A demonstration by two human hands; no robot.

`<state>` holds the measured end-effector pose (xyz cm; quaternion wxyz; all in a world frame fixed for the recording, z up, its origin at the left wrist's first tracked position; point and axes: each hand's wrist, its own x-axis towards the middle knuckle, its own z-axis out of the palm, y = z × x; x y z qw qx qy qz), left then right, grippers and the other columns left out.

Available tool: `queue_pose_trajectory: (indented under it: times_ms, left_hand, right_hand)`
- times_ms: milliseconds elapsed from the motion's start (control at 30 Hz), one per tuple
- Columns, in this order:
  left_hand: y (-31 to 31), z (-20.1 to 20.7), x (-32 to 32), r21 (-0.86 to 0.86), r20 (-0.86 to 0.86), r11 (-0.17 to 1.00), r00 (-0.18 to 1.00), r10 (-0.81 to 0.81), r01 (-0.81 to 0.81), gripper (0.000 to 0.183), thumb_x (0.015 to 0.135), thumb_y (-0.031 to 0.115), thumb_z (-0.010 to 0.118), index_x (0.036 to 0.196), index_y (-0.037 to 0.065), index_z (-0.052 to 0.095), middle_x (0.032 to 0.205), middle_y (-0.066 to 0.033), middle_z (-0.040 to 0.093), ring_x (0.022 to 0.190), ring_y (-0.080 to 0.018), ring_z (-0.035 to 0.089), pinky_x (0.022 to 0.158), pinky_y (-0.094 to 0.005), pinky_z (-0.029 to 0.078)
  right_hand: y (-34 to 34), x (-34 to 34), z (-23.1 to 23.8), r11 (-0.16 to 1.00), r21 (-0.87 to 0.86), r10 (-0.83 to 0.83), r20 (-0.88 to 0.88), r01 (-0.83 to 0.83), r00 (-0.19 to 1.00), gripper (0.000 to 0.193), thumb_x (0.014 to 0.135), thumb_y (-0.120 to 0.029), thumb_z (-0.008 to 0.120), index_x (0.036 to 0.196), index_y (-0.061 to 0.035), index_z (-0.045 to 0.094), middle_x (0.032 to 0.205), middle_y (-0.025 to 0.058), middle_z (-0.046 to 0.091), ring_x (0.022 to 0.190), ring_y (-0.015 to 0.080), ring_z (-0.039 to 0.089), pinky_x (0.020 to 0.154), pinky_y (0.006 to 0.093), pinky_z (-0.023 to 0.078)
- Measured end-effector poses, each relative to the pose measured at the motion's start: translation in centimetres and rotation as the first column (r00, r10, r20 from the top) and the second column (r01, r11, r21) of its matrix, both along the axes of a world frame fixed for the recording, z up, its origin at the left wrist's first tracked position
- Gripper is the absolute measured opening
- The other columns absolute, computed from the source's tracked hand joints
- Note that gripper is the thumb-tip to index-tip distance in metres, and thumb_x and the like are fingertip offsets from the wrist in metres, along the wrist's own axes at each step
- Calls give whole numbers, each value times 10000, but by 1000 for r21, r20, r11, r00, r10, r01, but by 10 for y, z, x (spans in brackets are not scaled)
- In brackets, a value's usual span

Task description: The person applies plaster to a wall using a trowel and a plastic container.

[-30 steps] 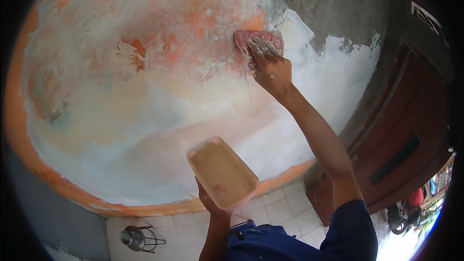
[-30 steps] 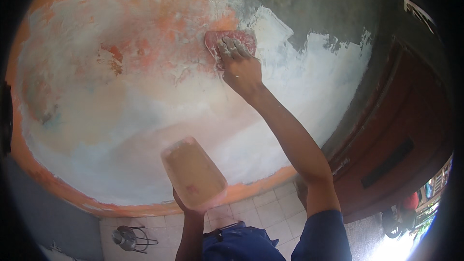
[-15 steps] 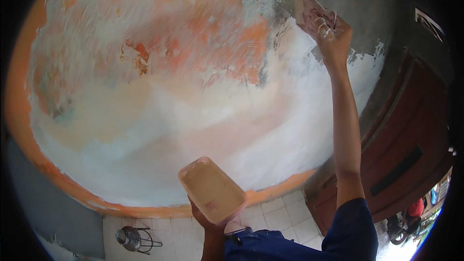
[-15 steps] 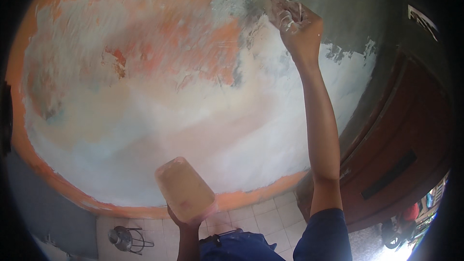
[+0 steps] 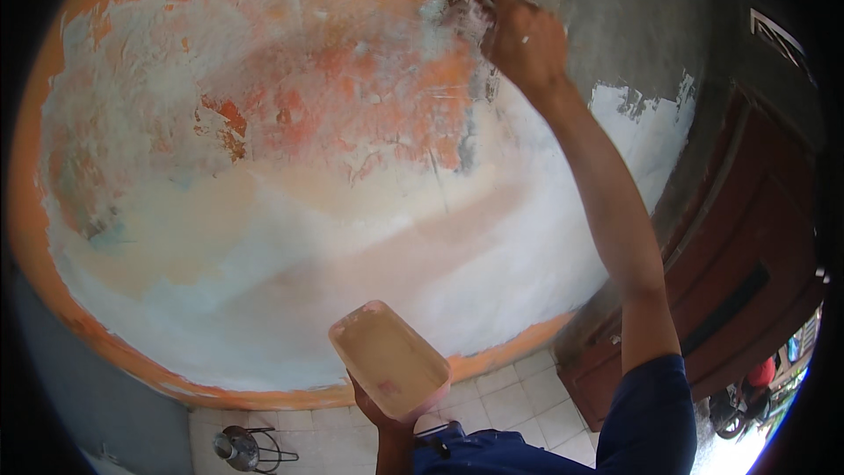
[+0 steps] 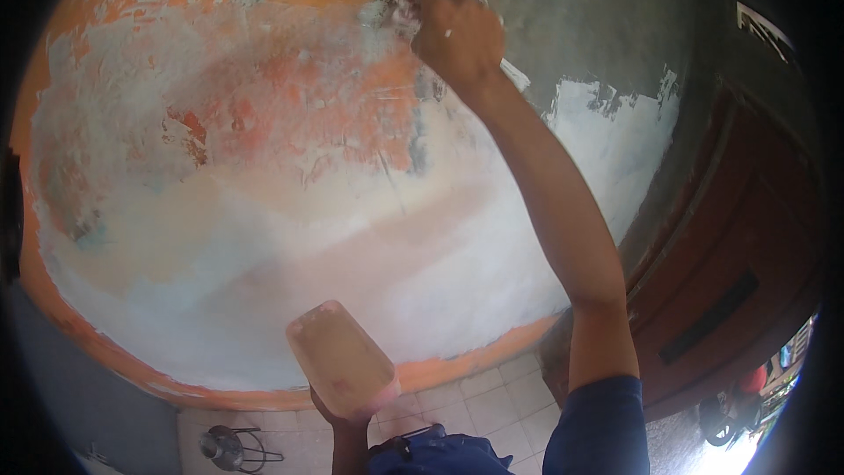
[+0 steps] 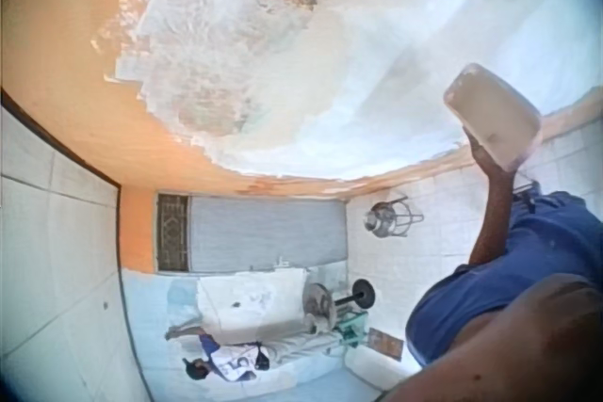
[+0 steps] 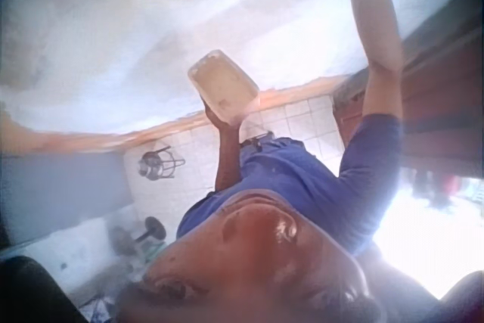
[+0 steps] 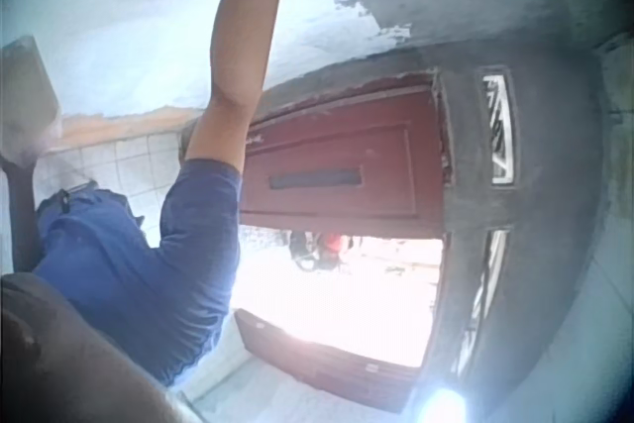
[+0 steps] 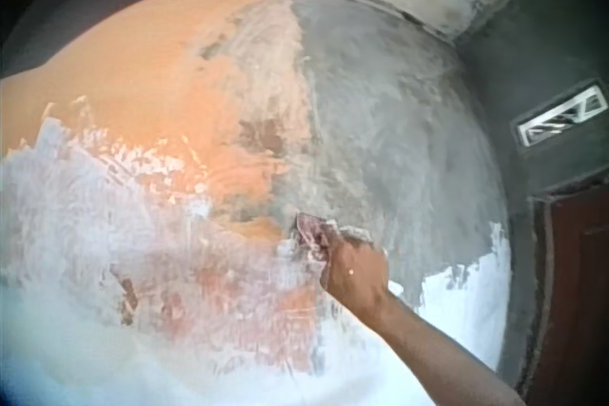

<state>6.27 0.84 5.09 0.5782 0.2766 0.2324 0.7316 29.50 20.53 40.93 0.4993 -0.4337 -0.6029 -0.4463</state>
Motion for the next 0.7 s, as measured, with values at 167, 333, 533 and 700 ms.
queue_pose_trajectory:
  times_ms: [167, 333, 533, 700]
  left_hand:
    - [-2, -13, 1, 13, 58, 1000, 998, -12, 11, 491, 1006, 428, 273, 1286, 50, 413, 1149, -135, 554, 992, -274, 613, 796, -423, 564]
    - [6, -23, 4, 122, -185, 979, 965, 187, -166, 444, 999, 373, 352, 1282, 37, 419, 1139, -146, 562, 973, -273, 626, 778, -430, 573]
    - [-5, -23, -5, 99, -218, 985, 963, 157, -138, 471, 988, 391, 365, 1299, 40, 407, 1150, -149, 559, 990, -280, 619, 785, -446, 572]
    - [-11, -8, -2, 29, 158, 999, 987, -34, 30, 513, 986, 443, 317, 1318, 61, 397, 1169, -145, 548, 1020, -292, 604, 810, -459, 561]
  right_hand:
    - [21, 7, -24, 998, 54, -29, 110, 23, 994, 404, 720, -111, 700, 1120, -148, 654, 719, 107, 674, 619, 295, 652, 525, 392, 501]
    - [27, 20, -61, 999, 38, -2, 138, -4, 990, 435, 715, -106, 690, 1144, -164, 650, 752, 95, 680, 612, 285, 651, 527, 391, 508]
    - [10, 55, -109, 996, 46, 60, 205, -71, 977, 451, 686, -47, 692, 1125, -146, 667, 901, 114, 697, 697, 278, 677, 598, 373, 552]
    - [-19, 65, -32, 995, 75, 72, -109, -64, 991, 456, 702, 79, 600, 1120, -95, 652, 897, 152, 693, 736, 296, 687, 657, 378, 565]
